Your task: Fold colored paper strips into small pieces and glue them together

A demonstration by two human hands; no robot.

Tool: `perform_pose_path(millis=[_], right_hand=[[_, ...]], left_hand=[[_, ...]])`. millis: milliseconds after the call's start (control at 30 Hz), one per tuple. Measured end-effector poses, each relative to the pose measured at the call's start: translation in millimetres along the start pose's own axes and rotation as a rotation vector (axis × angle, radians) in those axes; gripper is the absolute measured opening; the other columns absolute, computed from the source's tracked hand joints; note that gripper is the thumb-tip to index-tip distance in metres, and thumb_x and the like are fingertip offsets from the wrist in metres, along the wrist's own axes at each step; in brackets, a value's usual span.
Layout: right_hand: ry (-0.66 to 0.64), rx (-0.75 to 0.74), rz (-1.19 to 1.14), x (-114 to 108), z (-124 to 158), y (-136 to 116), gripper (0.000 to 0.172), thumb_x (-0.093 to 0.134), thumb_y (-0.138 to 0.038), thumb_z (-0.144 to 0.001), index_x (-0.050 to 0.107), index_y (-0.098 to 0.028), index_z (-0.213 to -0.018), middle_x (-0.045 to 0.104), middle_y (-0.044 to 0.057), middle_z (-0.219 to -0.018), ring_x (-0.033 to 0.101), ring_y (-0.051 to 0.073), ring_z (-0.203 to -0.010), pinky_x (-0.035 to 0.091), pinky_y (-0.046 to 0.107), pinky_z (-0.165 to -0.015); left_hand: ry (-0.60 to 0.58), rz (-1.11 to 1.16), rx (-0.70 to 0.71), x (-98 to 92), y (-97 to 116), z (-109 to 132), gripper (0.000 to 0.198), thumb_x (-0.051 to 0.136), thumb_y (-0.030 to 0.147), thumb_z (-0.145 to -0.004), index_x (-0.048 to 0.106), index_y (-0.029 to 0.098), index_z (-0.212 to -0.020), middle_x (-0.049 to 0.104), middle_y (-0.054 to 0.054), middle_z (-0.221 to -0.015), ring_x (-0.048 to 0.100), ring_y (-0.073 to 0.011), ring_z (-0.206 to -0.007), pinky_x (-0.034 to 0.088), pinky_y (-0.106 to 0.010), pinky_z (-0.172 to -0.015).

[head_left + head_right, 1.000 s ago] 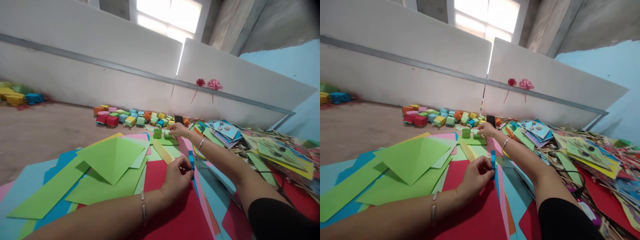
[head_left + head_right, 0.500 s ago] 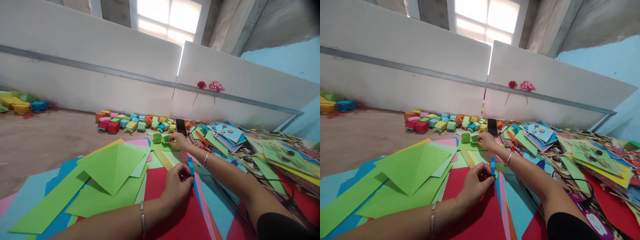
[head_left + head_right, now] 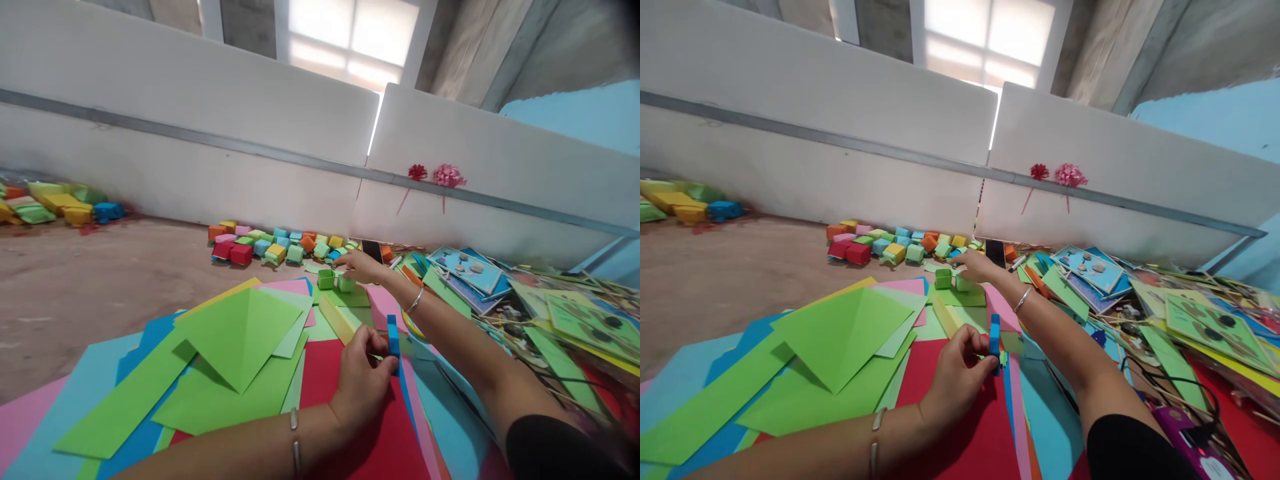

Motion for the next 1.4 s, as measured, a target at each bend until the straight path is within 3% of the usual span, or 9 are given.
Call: perform_pose_path(millis=[200, 333, 400, 533, 667, 767, 1100, 1300, 1400], right_hand=[[-0.003, -0.066, -0.025, 23.9, -15.7, -12.6, 0.034, 0.062, -0.034, -0.095, 0.059, -0.017, -0.125, 0.060, 0.010, -0.126, 0.062, 0.023, -0.108, 0.054, 0.044, -0.090], [0.046, 0.000, -0.048, 12.0, 0.7, -7.7, 0.031, 0.060, -0.033, -0.096, 0.060, -0.017, -0.122, 0.062, 0.009, -0.123, 0.063, 0.022, -0.105, 0.055, 0.042, -0.088], [0.068, 0.022, -0.075, 0.1, 29.8, -4.6, 0.014, 0.060, -0.014, -0.089, 0.071, -0.013, -0.098, 0.069, 0.009, -0.102, 0.064, 0.022, -0.096, 0.051, 0.032, -0.084], [-0.011, 0.012, -0.170, -6.3, 118.3, -15.2, 0.017, 0.061, -0.002, -0.074, 0.073, -0.013, -0.079, 0.067, 0.004, -0.079, 0.062, 0.016, -0.076, 0.045, 0.023, -0.069], [-0.092, -0.005, -0.276, 14.2, 193.3, -47.9, 0.027, 0.060, 0.002, -0.068, 0.074, -0.015, -0.083, 0.065, 0.006, -0.088, 0.060, 0.015, -0.081, 0.043, 0.023, -0.071], [-0.099, 0.053, -0.295, 32.8, 214.6, -63.2, 0.026, 0.060, -0.001, -0.074, 0.073, -0.015, -0.090, 0.062, 0.009, -0.097, 0.060, 0.019, -0.088, 0.043, 0.026, -0.071], [0.098, 0.048, -0.411, 16.3, 240.6, -62.9, 0.043, 0.066, -0.007, -0.082, 0.064, -0.020, -0.122, 0.056, 0.009, -0.109, 0.056, 0.018, -0.093, 0.047, 0.030, -0.080], [0.218, 0.215, -0.374, 9.0, 272.3, -56.7, 0.007, 0.062, -0.009, -0.087, 0.063, -0.017, -0.086, 0.060, 0.002, -0.081, 0.055, 0.015, -0.075, 0.045, 0.026, -0.072], [0.215, 0.175, -0.394, 17.6, 274.3, -65.1, 0.003, 0.064, -0.016, -0.089, 0.064, -0.018, -0.087, 0.063, 0.006, -0.092, 0.059, 0.017, -0.086, 0.047, 0.027, -0.077]], left_hand=[[-0.031, -0.121, 0.112, -0.7, 6.4, -3.8, 0.025, 0.061, 0.008, -0.064, 0.041, 0.022, -0.070, 0.050, 0.004, -0.071, 0.048, -0.0107, -0.061, 0.042, -0.022, -0.055], [-0.082, -0.180, 0.171, 1.5, 16.2, 4.8, 0.024, 0.060, 0.006, -0.065, 0.043, 0.022, -0.068, 0.052, 0.004, -0.070, 0.049, -0.0112, -0.062, 0.042, -0.022, -0.057], [-0.172, -0.214, 0.249, 6.2, 20.7, 17.3, 0.024, 0.061, 0.004, -0.064, 0.044, 0.021, -0.067, 0.058, 0.003, -0.069, 0.051, -0.0108, -0.061, 0.042, -0.021, -0.058], [-0.447, -0.267, 0.527, 19.6, 22.2, 58.2, 0.026, 0.061, 0.002, -0.070, 0.044, 0.021, -0.067, 0.070, 0.000, -0.070, 0.062, -0.0112, -0.061, 0.044, -0.019, -0.060], [-0.697, -0.242, 0.575, 27.0, 15.3, 91.0, 0.029, 0.068, 0.006, -0.071, 0.043, 0.021, -0.067, 0.074, 0.000, -0.066, 0.066, -0.0107, -0.057, 0.044, -0.015, -0.057], [-0.799, -0.291, 0.533, 28.8, 16.0, 99.9, 0.026, 0.062, 0.004, -0.072, 0.043, 0.022, -0.070, 0.074, 0.000, -0.066, 0.066, -0.0107, -0.057, 0.044, -0.015, -0.057], [-0.782, -0.473, 0.411, 25.9, 23.2, 101.3, 0.024, 0.058, 0.007, -0.073, 0.041, 0.023, -0.072, 0.066, 0.002, -0.066, 0.054, -0.0086, -0.055, 0.040, -0.014, -0.056], [-0.873, -0.491, 0.465, 26.2, 20.6, 101.8, 0.021, 0.051, 0.003, -0.069, 0.042, 0.023, -0.070, 0.067, 0.001, -0.064, 0.055, -0.0099, -0.054, 0.042, -0.016, -0.056], [-0.872, -0.475, 0.476, 26.1, 22.1, 102.4, 0.021, 0.054, 0.004, -0.071, 0.043, 0.022, -0.068, 0.066, 0.002, -0.061, 0.055, -0.0093, -0.052, 0.041, -0.016, -0.052]])
Point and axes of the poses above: each hand's wrist, its own z-axis away from the middle knuckle, its own x-axis out of the palm, y = z × x, the point moved 4 cm from there along -z, towards the middle knuckle
